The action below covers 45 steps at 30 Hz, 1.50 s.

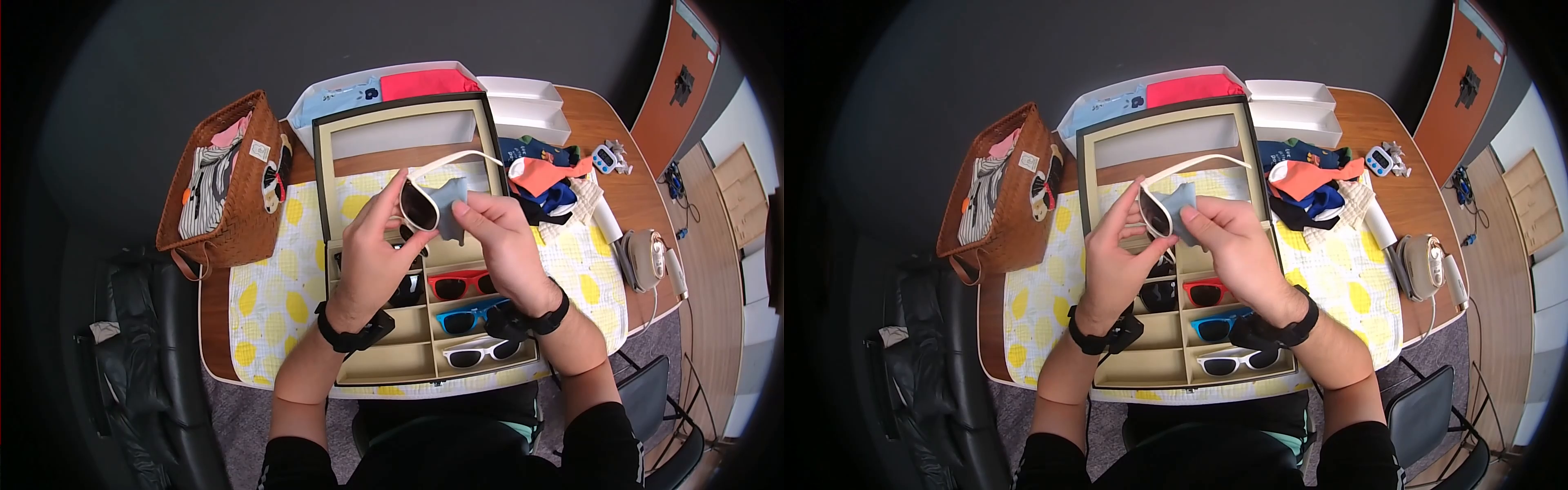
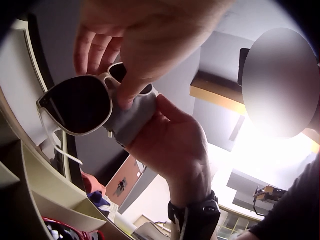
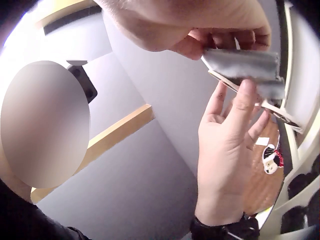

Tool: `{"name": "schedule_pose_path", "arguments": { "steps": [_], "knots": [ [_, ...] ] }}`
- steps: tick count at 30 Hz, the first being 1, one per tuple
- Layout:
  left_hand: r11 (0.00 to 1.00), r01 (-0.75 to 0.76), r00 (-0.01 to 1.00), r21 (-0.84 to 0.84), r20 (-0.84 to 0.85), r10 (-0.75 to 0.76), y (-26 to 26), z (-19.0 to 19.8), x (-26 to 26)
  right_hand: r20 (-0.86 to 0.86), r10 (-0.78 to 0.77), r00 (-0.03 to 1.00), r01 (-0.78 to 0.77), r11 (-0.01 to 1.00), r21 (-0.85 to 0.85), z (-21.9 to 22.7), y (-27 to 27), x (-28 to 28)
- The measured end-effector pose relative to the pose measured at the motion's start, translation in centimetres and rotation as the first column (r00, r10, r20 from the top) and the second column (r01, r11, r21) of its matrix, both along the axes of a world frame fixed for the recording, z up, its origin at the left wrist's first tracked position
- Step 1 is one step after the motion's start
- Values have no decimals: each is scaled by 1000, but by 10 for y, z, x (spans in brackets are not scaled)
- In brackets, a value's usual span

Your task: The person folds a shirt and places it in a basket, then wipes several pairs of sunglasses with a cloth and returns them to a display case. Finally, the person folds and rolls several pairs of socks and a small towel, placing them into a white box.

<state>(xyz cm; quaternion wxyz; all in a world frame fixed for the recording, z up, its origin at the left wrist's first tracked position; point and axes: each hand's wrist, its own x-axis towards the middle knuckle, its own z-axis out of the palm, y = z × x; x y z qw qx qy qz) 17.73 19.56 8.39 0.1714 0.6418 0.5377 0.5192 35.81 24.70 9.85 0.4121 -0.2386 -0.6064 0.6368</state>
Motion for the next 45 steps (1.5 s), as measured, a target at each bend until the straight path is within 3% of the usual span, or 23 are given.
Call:
{"name": "schedule_pose_path", "arguments": {
  "steps": [5,14,19,32,34,38,41,43,45],
  "knots": [
    [998,-36,999,-56,-23,35,0,-1,0,-86,-34,996,25,994,-105,1,-2,-2],
    [996,-1,992,-85,126,12,5,-14,0,-94,-77,993,69,993,-91,-1,-4,-5],
    [990,108,954,-89,290,-78,5,-18,1,-78,-72,994,65,993,-98,-2,-2,-5],
    [989,105,951,-104,301,-69,2,-10,0,-127,-105,986,91,989,-113,6,-10,-5],
    [993,97,972,-73,223,-78,0,-10,2,-28,-63,998,63,998,5,4,-11,-4],
    [988,142,949,-62,292,-118,0,-10,3,40,-51,998,47,994,97,-6,-6,-8],
    [996,85,953,-19,294,-76,0,-12,1,155,-39,987,17,989,144,-7,-6,-11],
    [986,156,911,-60,396,-120,2,-14,-2,177,-97,979,36,947,320,-6,-6,-14],
    [990,135,922,-50,371,-107,3,-18,-1,173,-143,975,62,912,405,-7,-6,-13]
  ]
}}
